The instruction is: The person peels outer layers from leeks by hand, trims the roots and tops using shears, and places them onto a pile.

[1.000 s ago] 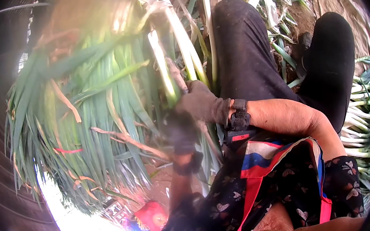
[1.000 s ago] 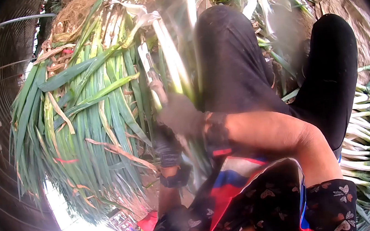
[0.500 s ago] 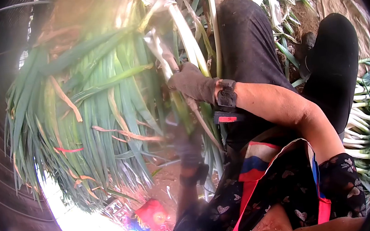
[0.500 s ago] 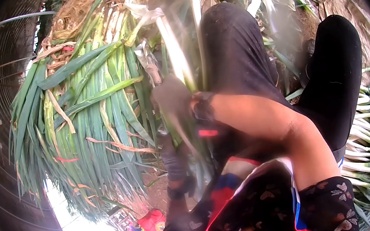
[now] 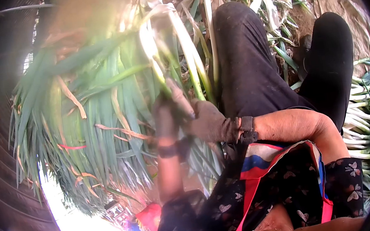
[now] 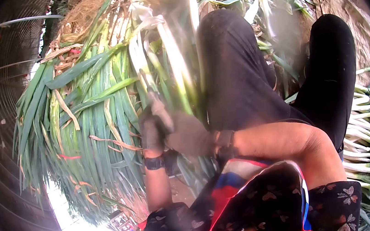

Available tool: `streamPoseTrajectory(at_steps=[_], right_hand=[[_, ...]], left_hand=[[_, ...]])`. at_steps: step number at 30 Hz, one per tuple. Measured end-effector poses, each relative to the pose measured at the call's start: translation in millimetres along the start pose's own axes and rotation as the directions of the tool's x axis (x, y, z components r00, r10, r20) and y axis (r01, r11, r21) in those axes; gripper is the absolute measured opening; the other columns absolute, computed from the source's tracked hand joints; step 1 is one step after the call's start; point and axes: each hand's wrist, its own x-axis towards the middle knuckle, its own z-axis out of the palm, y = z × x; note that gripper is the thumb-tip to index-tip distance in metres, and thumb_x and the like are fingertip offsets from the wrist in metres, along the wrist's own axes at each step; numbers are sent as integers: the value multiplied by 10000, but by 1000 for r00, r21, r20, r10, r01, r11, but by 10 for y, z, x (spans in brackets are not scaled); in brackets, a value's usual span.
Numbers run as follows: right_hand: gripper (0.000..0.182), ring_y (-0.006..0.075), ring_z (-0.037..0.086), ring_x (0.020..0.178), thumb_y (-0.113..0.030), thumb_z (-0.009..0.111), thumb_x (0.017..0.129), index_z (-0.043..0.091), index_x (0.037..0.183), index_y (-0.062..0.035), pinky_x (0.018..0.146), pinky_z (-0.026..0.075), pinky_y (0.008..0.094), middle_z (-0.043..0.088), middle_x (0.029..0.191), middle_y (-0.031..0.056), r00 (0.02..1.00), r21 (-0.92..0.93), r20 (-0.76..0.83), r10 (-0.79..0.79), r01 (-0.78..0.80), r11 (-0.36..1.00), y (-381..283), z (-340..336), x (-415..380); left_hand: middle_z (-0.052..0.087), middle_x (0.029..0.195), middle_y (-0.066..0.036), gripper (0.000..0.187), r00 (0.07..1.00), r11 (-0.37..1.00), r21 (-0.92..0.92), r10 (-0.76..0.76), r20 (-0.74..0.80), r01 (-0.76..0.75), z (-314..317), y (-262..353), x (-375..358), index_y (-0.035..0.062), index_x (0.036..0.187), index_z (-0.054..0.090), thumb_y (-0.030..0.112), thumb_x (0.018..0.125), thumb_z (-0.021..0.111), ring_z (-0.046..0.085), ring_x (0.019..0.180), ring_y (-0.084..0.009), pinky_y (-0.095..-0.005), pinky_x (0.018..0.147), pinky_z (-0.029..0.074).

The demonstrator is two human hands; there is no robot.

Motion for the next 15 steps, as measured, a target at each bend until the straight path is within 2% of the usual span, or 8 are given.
streamPoseTrajectory(at_steps=[1, 4, 5, 7, 10, 12, 14, 15], right_hand=[[364, 207, 669, 842, -195, 691, 761, 613, 1024, 44, 764, 516, 334, 679, 867, 157, 999, -116, 8, 31, -30, 993, -154, -52, -108], [381, 226, 672, 820, -204, 704, 753, 609, 1016, 54, 753, 520, 345, 678, 859, 168, 997, -106, -27, -76, 72, 992, -29, -29, -115], [381, 233, 673, 814, -207, 709, 747, 612, 1007, 55, 747, 519, 348, 677, 849, 168, 998, -40, -35, -46, 44, 998, 29, -20, -56], [381, 247, 674, 802, -211, 718, 736, 619, 990, 55, 735, 519, 355, 673, 831, 169, 999, 97, -38, 16, -13, 995, 102, -48, 96], [377, 255, 672, 772, -205, 718, 726, 626, 983, 56, 708, 515, 360, 668, 804, 169, 998, 81, -25, 54, -52, 995, 23, -168, 108], [363, 248, 662, 748, -171, 709, 716, 625, 982, 61, 691, 512, 352, 664, 785, 161, 997, -29, -40, 70, -72, 997, -41, -255, 140], [370, 251, 658, 752, -166, 708, 711, 622, 985, 67, 700, 509, 348, 663, 785, 154, 998, -109, -62, 26, -33, 993, 77, -255, 348], [328, 238, 635, 655, -148, 699, 707, 612, 934, 72, 605, 493, 351, 636, 727, 143, 991, -224, 2, -135, 132, 966, 225, -259, 479]], left_hand=[[626, 854, -48, 281, 997, 993, 95, 75, 7, -75, 12, -3, 48, -22, 1071, 624, 181, 927, 497, 592, 718, -122, -255, 645, 475], [627, 822, -47, 259, 979, 915, -348, -181, 96, 204, 30, 122, 31, -10, 1025, 625, 191, 935, 490, 607, 719, -146, -278, 656, 485], [630, 825, -53, 213, 998, 995, -97, -10, 66, 17, 4, 31, -1, 11, 993, 628, 178, 906, 530, 613, 726, -167, -281, 662, 487], [637, 841, -66, 151, 964, 897, 356, 235, 123, -264, -82, -329, -144, 42, 949, 632, 156, 856, 600, 624, 738, -202, -288, 675, 492], [654, 902, -85, 165, 941, 600, 729, 271, 203, -330, -115, -651, -415, 52, 952, 632, 129, 811, 668, 635, 755, -230, -303, 702, 502], [647, 903, -51, 230, 935, 576, 739, 261, 240, -350, -73, -842, -544, 35, 1053, 629, 90, 830, 641, 622, 806, -187, -307, 732, 508], [647, 913, -39, 283, 962, 725, 632, 196, 191, -273, 11, -924, -682, 24, 1124, 622, 62, 843, 624, 612, 844, -166, -308, 761, 509], [650, 922, -44, 299, 983, 853, 491, 125, 136, -176, 66, -942, -752, 21, 1144, 616, 54, 847, 620, 609, 856, -167, -306, 776, 506]])
